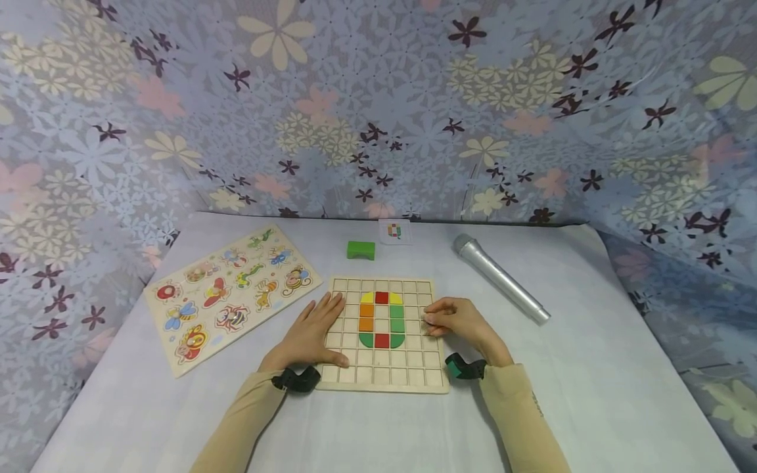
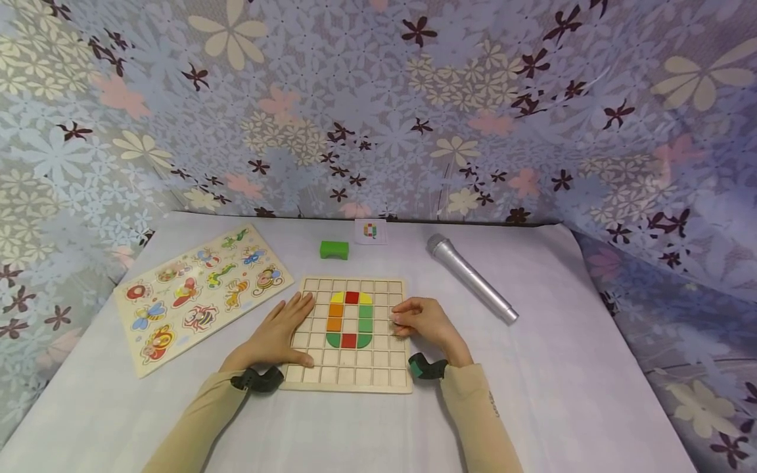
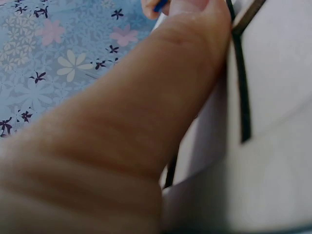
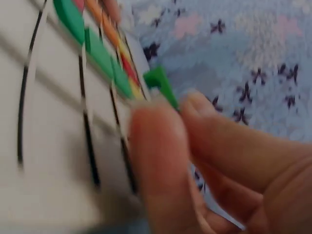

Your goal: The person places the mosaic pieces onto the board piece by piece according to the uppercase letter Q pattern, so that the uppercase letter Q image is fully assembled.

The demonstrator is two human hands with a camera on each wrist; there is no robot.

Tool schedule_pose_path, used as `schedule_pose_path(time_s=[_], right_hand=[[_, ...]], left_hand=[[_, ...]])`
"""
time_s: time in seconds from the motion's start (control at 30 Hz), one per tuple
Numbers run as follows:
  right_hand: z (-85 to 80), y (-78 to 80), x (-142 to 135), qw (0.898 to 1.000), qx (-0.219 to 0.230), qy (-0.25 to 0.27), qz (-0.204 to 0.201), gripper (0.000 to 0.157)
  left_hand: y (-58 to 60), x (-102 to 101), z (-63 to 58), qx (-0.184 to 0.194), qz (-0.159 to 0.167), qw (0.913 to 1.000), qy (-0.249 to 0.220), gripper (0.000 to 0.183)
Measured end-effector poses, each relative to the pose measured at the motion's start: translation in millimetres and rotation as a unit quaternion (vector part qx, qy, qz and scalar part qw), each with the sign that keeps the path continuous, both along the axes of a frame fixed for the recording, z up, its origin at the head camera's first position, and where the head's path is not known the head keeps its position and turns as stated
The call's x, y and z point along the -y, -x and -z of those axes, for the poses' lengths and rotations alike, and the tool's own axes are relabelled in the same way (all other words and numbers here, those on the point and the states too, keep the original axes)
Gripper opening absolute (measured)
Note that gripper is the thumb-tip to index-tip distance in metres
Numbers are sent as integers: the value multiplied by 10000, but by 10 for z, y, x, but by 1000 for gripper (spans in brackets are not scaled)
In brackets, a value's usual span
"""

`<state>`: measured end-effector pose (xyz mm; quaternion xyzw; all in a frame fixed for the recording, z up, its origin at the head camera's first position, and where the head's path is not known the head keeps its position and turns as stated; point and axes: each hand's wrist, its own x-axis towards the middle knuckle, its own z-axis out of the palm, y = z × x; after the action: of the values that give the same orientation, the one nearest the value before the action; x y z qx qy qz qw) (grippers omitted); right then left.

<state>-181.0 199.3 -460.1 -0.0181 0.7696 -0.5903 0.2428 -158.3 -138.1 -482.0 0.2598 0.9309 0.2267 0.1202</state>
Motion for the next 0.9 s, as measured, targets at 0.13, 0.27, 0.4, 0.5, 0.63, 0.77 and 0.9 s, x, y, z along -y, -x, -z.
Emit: schedule_pose_path(time_s=[0.13, 0.27, 0.4, 0.5, 0.63, 0.77, 0.9], right_hand=[[-52, -72, 145, 9947, 189, 152, -997, 27], [-88, -174, 318, 9860, 129, -142, -1658, 18], [-127, -279, 477, 9846, -125, -738, -1577, 18], [-146, -331, 556, 9849, -349, -1073, -1317, 19], [-159, -370, 620, 9821, -578, -1404, -1115, 18], [-158, -388, 664, 9793, -720, -1646, -938, 22], [-140, -393, 713, 9785, -817, -1723, -787, 25]], left_hand=[[-3, -10, -15, 7, -15, 10000, 2, 121], [-5, -12, -19, -19, -13, 10000, 23, 120], [-6, -11, -23, -2, -12, 10000, 23, 120], [-8, -17, -31, 14, -23, 10000, -10, 121], [-11, -24, -36, 38, -39, 10000, -8, 120], [-11, -25, -33, 60, -27, 10000, 17, 120], [-18, -9, -38, 76, -43, 10000, -37, 119]])
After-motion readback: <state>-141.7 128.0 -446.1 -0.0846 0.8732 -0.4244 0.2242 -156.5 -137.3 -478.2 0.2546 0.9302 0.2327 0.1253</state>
